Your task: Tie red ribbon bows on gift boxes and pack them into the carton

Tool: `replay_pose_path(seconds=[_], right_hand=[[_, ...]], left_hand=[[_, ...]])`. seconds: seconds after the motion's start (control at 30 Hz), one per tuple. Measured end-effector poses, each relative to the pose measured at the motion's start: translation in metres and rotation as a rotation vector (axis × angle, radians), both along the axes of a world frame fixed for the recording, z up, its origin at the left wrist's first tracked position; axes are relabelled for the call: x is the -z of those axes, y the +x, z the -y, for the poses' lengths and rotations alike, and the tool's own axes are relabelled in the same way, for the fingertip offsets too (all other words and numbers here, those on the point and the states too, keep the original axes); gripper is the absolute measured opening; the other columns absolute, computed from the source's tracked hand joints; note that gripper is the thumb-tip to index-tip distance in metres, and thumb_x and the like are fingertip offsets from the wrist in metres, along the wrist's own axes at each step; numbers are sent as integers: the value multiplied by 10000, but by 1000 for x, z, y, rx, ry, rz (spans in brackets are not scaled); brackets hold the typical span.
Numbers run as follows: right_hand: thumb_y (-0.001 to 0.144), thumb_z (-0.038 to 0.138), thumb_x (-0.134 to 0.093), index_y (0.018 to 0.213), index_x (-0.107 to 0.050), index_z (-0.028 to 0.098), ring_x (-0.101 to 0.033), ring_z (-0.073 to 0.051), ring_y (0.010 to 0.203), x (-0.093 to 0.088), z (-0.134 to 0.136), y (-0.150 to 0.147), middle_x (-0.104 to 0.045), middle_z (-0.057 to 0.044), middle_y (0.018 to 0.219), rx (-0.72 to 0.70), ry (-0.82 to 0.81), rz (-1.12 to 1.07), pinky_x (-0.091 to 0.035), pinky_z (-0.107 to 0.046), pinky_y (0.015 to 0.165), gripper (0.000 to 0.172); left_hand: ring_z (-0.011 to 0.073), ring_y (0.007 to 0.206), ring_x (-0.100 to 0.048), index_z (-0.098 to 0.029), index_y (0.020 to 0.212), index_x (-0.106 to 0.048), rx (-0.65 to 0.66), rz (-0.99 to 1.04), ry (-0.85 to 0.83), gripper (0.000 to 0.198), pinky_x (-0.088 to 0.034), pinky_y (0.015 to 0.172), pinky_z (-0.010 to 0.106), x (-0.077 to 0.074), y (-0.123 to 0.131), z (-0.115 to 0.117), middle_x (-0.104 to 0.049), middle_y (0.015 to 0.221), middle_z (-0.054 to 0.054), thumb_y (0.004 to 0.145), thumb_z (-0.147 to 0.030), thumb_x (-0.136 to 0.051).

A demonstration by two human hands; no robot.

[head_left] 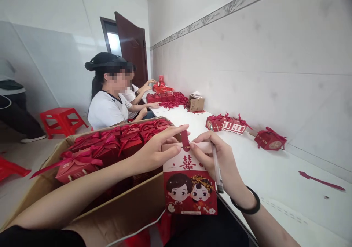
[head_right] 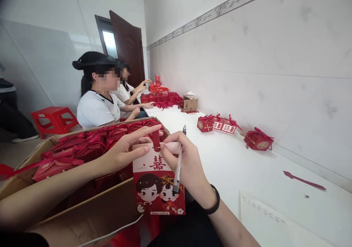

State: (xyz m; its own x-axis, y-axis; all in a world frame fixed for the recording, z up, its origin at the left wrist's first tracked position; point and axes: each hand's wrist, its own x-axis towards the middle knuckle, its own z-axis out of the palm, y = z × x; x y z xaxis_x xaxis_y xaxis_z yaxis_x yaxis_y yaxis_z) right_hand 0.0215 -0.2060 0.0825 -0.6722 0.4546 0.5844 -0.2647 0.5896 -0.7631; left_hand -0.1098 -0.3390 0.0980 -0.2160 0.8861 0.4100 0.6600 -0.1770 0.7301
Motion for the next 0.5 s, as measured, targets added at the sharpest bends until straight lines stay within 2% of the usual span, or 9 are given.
replay_pose_path(seconds=[0.07, 0.13, 0.2, 0.27, 0.4, 0.5], right_hand=[[793, 303, -606, 754, -524, 199, -447, -94, 442, 1, -2, -15, -546, 38, 589, -15, -22, 16, -322, -188, 403, 138], [789, 293, -613, 755, -535, 199, -464, -98, 457, 3, -3, -31, -559, 38, 600, -9, -25, 17, -330, -190, 414, 127], [783, 292, -625, 746, -544, 199, -488, -108, 490, 6, -4, -48, -574, 31, 624, 3, -15, 19, -353, -198, 438, 129], [776, 299, -637, 738, -552, 200, -508, -119, 519, 9, -4, -67, -588, 23, 653, -4, -13, 22, -378, -208, 463, 136], [776, 318, -640, 743, -560, 205, -520, -134, 545, 13, -1, -104, -587, 17, 665, -67, -18, 76, -419, -233, 512, 142], [766, 316, -636, 728, -556, 205, -538, -147, 575, 14, 4, -125, -600, 11, 672, -130, -12, 132, -440, -244, 542, 142]], left_hand=[[200, 1003, -600, -246, 1390, -324, -9, -75, -55, 591, -497, 864, 342, -5, -14, 2, -580, 1209, 77, 837, -259, -535], [240, 1234, -456, -258, 1391, -317, -21, -151, -106, 650, -387, 1028, 388, -9, -28, 5, -429, 1394, 70, 801, -246, -589], [238, 1321, -348, -271, 1391, -314, -25, -162, -157, 659, -299, 1095, 399, -11, -43, 7, -367, 1442, 46, 799, -238, -600], [235, 1309, -369, -279, 1380, -334, -44, -102, -177, 625, -332, 1079, 387, -10, -58, 9, -392, 1429, 33, 812, -240, -593], [231, 1237, -467, -289, 1328, -418, -110, 76, -174, 507, -479, 940, 319, -3, -86, 18, -465, 1374, 28, 843, -261, -562], [214, 1225, -483, -311, 1340, -400, -101, 173, -199, 486, -497, 910, 307, 2, -102, 28, -474, 1365, 34, 872, -249, -516]])
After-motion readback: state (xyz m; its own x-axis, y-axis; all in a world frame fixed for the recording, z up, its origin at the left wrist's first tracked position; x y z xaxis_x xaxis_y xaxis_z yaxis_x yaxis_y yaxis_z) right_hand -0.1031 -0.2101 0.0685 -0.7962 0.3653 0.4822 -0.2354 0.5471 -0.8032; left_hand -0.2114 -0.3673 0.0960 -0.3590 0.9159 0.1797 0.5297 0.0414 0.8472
